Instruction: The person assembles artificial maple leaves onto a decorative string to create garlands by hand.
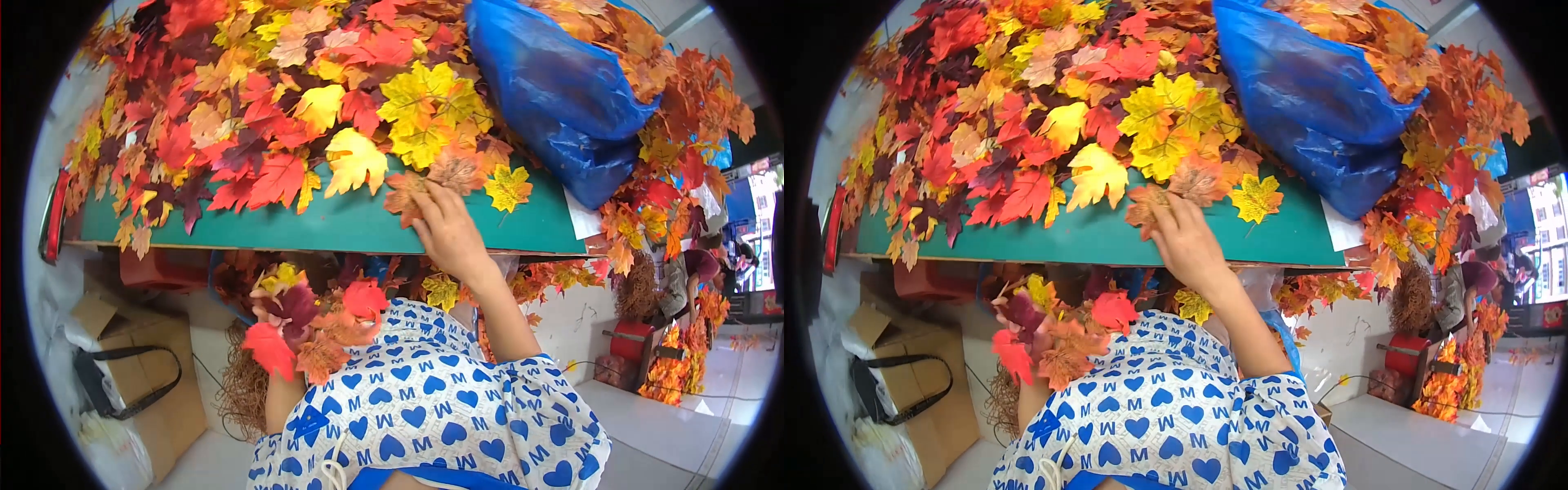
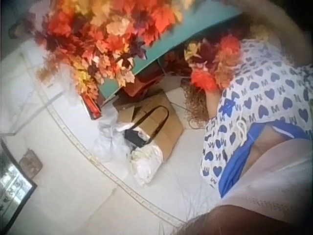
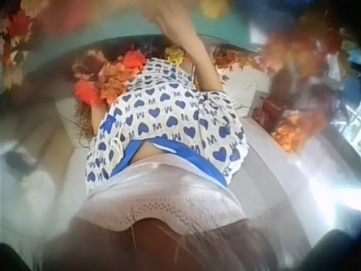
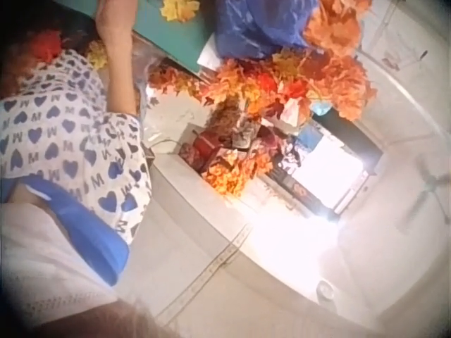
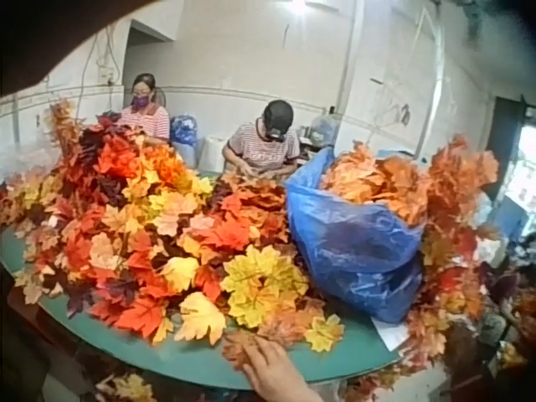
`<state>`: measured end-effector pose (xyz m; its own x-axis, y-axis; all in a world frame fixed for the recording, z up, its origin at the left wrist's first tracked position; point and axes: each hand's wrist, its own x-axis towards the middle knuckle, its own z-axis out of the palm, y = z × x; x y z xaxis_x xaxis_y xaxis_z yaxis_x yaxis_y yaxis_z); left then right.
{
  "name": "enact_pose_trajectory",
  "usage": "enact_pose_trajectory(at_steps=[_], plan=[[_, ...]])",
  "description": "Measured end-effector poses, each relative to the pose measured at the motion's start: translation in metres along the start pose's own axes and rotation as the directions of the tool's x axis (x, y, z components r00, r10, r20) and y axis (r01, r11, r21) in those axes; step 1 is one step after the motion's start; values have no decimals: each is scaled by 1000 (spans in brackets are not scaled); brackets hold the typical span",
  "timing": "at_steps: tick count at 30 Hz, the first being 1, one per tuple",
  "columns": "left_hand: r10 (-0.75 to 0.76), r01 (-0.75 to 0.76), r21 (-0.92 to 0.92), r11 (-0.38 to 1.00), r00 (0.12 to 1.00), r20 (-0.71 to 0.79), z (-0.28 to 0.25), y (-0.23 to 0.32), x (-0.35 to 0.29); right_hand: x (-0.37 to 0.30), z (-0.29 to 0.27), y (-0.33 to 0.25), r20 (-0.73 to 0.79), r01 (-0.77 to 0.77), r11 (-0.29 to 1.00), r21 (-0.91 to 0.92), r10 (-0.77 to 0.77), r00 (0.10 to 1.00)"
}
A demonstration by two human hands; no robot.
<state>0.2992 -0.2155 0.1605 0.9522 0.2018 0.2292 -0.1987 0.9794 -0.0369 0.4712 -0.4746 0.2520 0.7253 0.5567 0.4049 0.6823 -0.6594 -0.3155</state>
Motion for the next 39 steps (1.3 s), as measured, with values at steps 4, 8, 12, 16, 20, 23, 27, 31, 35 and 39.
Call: enact_pose_trajectory(at_steps=[4,8,12,16,20,23,27,31,35,39], plan=[[-540,607,-284,742,792,283,-29,-12,26,3,-2,9,21,12,998,63,-13,1000],[-344,352,141,925,935,-80,31,-70,26,4,-22,9,29,-15,998,61,13,999],[-605,560,375,738,796,2,25,-87,49,13,-51,23,-206,42,997,-71,-56,977],[-678,547,598,586,735,-8,47,-112,61,29,-56,60,-245,-121,978,-167,78,966],[-636,483,645,592,772,6,46,-122,60,52,-20,74,-122,-195,980,38,198,973],[-617,500,645,577,785,-56,40,-117,58,68,4,52,20,-192,981,-25,192,981],[-572,466,648,603,818,-57,39,-114,59,79,30,39,21,-80,996,-34,81,997],[-567,471,636,612,822,-63,37,-113,63,86,21,31,205,-104,983,-149,134,970],[-542,463,656,596,835,-98,33,-111,66,81,-17,32,260,-89,986,-141,123,958],[-498,462,621,633,857,-130,26,-102,65,80,-59,48,235,-84,996,39,73,969]])
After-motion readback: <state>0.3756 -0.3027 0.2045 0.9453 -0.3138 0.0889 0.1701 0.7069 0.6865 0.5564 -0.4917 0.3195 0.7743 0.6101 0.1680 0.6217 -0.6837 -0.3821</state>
